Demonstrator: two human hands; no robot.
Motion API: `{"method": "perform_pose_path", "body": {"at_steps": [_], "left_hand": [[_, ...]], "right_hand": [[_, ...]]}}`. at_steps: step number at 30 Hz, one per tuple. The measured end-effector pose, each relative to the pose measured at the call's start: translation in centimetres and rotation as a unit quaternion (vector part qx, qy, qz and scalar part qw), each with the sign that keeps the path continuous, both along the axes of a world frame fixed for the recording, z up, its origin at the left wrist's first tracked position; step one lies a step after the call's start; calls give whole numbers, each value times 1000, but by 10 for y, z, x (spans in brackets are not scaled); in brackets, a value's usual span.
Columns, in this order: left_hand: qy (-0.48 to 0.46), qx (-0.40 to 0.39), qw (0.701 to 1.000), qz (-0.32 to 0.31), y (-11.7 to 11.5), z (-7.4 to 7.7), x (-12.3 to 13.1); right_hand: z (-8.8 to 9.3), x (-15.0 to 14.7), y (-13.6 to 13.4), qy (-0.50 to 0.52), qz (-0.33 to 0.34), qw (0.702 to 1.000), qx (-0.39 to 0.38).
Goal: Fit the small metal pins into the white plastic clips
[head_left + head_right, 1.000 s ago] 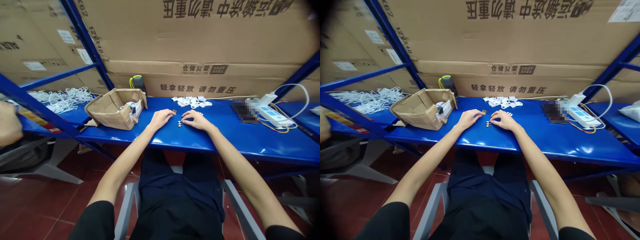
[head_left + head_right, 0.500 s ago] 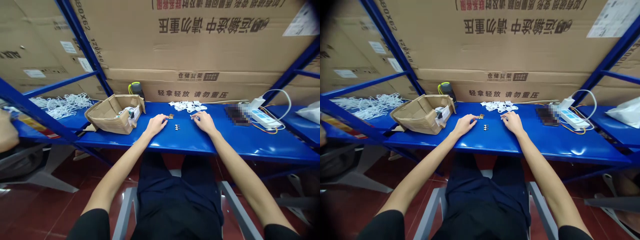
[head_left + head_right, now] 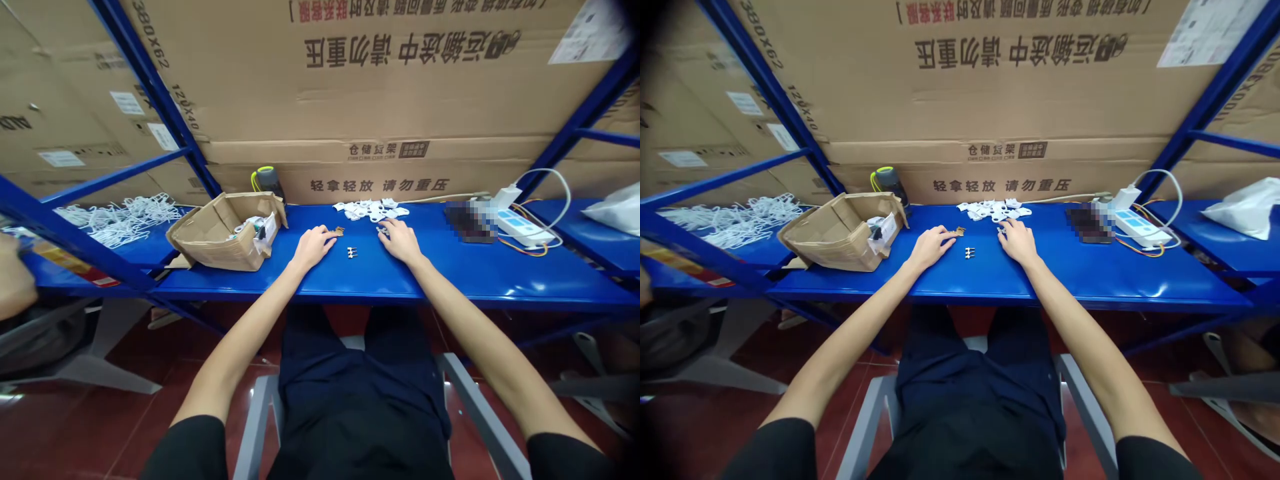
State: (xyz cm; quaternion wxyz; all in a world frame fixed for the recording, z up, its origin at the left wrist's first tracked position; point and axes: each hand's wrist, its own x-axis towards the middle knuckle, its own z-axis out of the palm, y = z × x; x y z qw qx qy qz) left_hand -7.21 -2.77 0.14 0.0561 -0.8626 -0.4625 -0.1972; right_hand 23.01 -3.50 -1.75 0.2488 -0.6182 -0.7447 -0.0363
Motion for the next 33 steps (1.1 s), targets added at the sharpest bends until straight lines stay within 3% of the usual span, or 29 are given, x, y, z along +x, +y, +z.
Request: {"method": "perform_pose_path", "body": {"at_steps": [10,17,24,33], "left_hand": [[-5,18,1000,-18,0,0,-2],[1,35,999,12,4,-2,-1],[35,39,998,-31,-7,2,8],[-30,-1,998,-60,-5,-5,4]], "right_hand": [[4,2,0,10,-5,1000,13],[4,3,5,8,-7,1000,28],[13,-1,4,-5,7,999,43],[11,-10,6,118,64,986,100]]}}
